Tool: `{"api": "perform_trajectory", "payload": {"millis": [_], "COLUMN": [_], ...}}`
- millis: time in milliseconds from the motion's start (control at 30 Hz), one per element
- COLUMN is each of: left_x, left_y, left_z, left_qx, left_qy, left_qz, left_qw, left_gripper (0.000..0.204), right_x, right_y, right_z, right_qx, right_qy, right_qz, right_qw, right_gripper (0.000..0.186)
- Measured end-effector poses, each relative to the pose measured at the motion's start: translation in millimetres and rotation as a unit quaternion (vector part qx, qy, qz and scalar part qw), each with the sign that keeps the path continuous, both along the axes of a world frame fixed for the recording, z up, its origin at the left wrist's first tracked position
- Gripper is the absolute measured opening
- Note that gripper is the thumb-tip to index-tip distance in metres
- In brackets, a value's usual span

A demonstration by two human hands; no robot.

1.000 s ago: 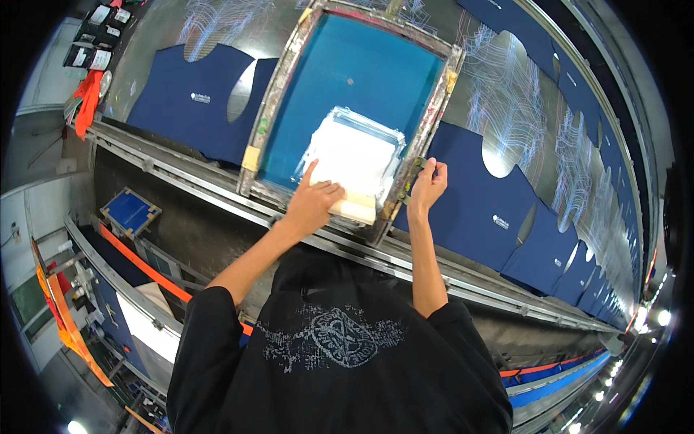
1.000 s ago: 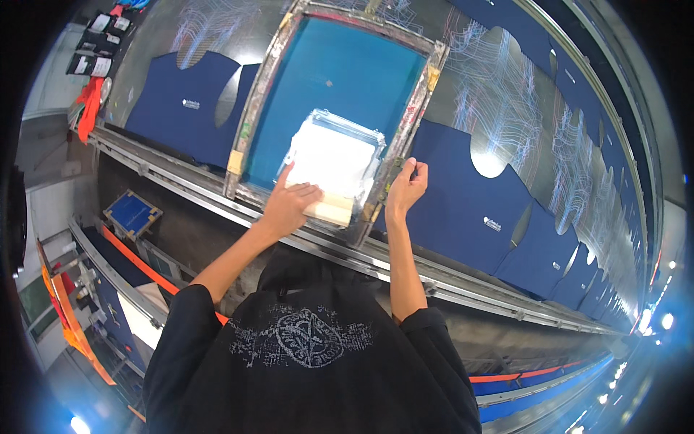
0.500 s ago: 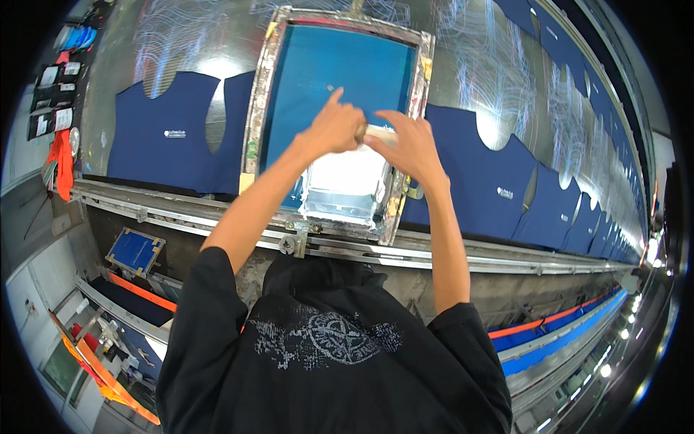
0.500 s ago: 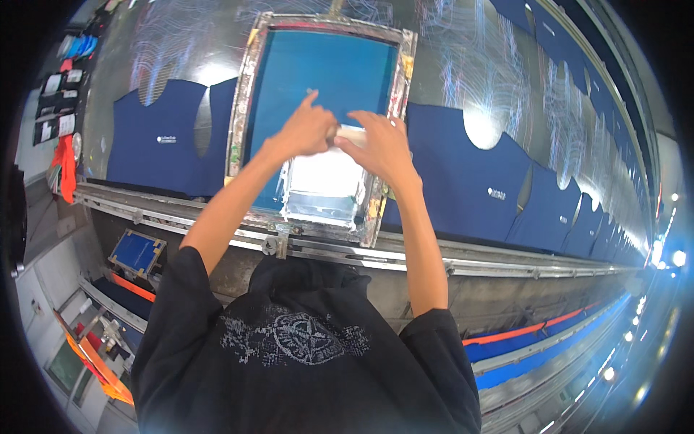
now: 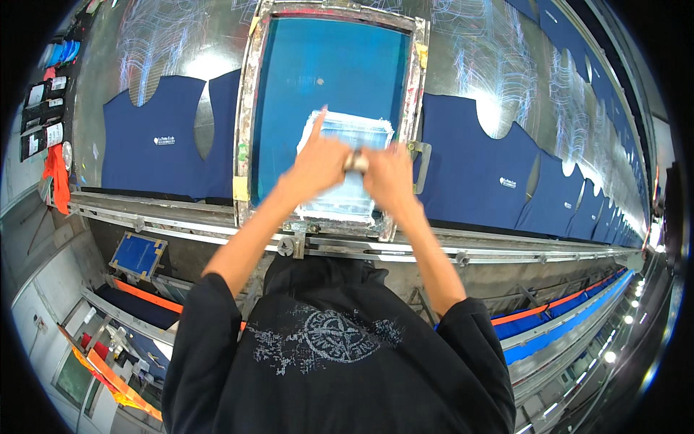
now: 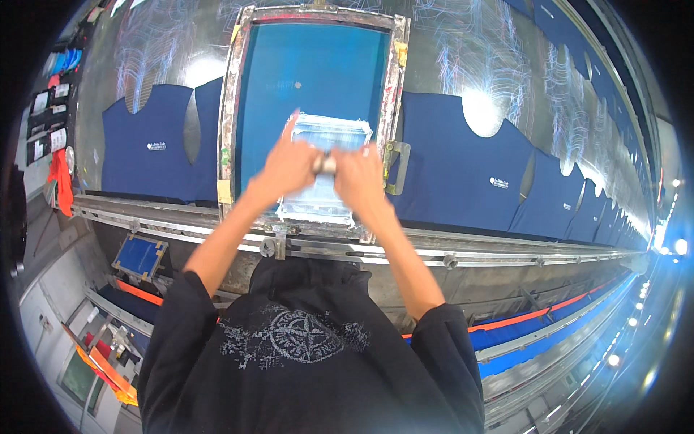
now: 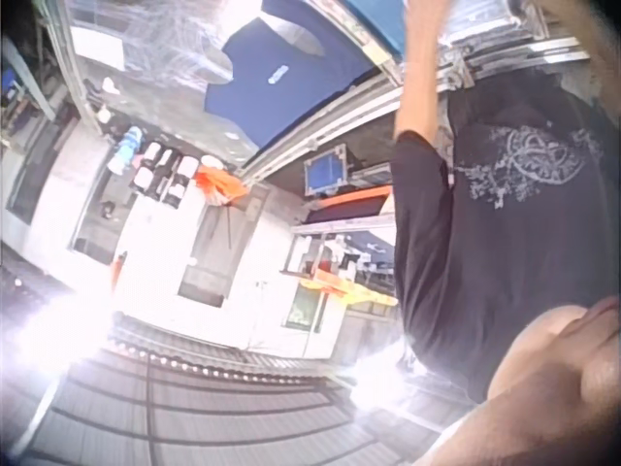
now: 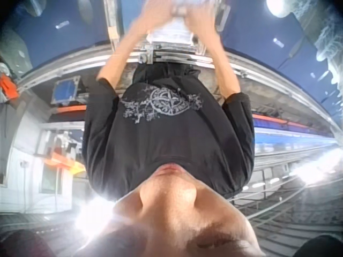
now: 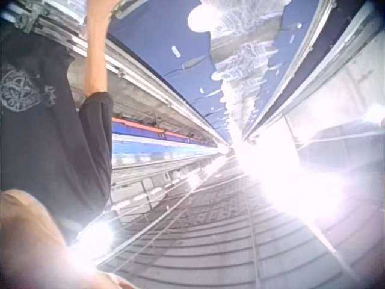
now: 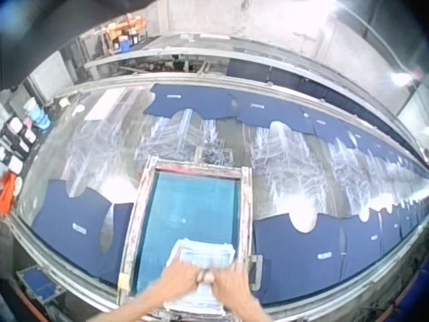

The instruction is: The person uses a squeegee to apply white ink through a screen onto a blue t-shirt laid on a printing table. They repeatedly pull the squeegee across the screen, lift it, and reposition the shirt as needed.

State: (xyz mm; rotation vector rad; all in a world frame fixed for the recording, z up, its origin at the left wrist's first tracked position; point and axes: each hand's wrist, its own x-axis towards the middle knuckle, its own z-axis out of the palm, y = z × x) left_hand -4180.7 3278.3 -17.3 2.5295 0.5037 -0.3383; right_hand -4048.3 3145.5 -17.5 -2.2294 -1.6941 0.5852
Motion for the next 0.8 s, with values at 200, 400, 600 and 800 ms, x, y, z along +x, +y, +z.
{"api": "perform_trajectory", "payload": {"millis": [200,400,600,800], "left_x": [25.8,-53.6,33.7,-16.9], "left_y": [39.5,-55.6,51.2,-14.1], "left_z": [-25.6,3.1,-8.9,-16.3], "left_qx": [0.031,-0.058,0.063,0.005], "left_qy": [-0.052,0.027,-0.006,0.032], "left_qz": [-0.005,0.03,-0.022,-0.003], "left_qw": [0.998,0.998,0.998,0.999], "left_gripper": [0.01,0.016,0.016,0.03], "right_x": [23.3,-48.2,35.2,-19.6], "right_y": [34.8,-49.3,55.0,-16.1], "right_z": [-21.0,-8.5,-5.5,-22.1], "right_qx": [0.081,-0.001,0.079,0.053], "right_qy": [-0.013,0.061,-0.013,-0.008], "right_qz": [0.012,0.014,0.003,-0.002], "right_qw": [0.997,0.998,0.997,0.999], "right_gripper": [0.017,0.033,0.014,0.031]}}
